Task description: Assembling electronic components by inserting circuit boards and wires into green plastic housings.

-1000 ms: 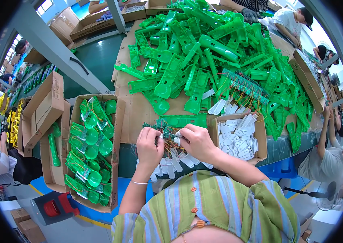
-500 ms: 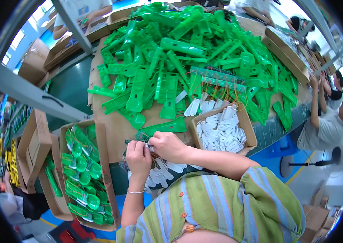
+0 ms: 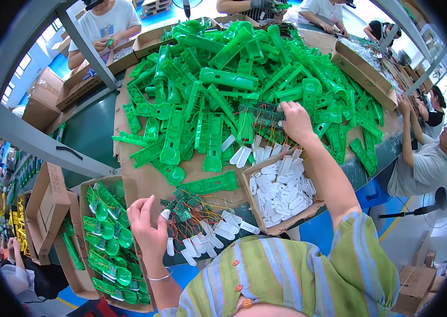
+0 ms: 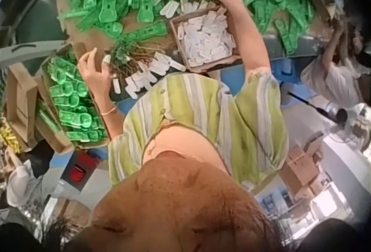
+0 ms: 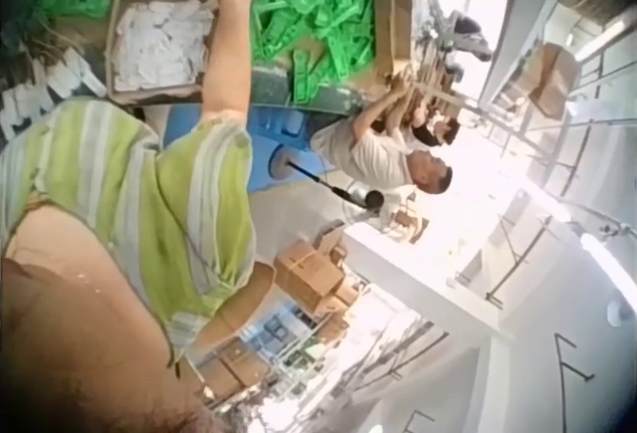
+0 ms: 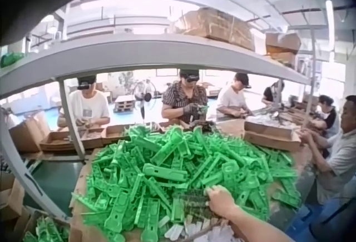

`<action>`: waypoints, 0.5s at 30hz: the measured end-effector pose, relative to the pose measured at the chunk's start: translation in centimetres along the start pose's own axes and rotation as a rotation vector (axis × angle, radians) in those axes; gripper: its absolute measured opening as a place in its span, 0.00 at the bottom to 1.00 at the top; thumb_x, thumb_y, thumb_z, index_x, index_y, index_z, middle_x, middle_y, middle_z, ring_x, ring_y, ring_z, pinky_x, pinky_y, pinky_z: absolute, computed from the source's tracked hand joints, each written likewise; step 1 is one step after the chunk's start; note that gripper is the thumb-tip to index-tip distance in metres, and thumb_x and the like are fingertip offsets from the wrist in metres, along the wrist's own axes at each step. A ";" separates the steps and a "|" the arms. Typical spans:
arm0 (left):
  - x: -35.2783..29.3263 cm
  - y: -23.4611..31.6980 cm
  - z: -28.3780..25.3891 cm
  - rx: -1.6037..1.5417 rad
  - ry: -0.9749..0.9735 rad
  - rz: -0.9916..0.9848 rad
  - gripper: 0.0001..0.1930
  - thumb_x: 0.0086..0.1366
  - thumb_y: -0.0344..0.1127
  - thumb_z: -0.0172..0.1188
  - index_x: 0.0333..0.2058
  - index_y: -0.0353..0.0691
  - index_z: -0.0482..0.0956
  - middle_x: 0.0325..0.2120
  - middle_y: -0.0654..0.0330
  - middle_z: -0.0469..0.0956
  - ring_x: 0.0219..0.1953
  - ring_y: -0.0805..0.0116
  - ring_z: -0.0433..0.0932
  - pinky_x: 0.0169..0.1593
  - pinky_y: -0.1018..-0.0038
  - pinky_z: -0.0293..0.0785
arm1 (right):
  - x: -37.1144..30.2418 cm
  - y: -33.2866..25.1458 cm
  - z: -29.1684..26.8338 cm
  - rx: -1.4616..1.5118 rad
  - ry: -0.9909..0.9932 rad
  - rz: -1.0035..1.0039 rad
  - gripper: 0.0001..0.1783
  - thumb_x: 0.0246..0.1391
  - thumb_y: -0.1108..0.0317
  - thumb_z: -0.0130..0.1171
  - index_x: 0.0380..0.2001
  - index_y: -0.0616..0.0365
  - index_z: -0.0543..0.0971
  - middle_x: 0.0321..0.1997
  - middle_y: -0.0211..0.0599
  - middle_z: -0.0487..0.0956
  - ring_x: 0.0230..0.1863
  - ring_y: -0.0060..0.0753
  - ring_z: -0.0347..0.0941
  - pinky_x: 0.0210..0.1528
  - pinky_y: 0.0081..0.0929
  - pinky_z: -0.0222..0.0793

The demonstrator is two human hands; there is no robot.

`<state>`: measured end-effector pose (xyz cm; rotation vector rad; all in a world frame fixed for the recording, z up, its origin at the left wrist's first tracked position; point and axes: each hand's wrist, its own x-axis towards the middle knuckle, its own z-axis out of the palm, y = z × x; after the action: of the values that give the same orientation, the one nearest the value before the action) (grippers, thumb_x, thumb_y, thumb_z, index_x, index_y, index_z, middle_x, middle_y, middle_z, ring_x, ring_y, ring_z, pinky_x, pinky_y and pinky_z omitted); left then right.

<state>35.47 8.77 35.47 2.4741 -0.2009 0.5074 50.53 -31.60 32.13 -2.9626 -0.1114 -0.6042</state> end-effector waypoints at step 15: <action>4.4 7.4 2.2 0.028 0.193 0.614 0.19 0.49 0.24 0.61 0.43 0.35 0.76 0.31 0.55 0.69 0.34 0.59 0.70 0.37 0.68 0.69 | -3.7 -12.6 -10.5 0.347 0.370 -0.667 0.11 0.38 0.78 0.56 0.29 0.59 0.69 0.33 0.37 0.73 0.32 0.37 0.70 0.35 0.32 0.62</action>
<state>38.33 1.37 39.53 2.3423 -0.8905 0.9978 41.88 -20.65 41.46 -2.3874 -1.0666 -1.0574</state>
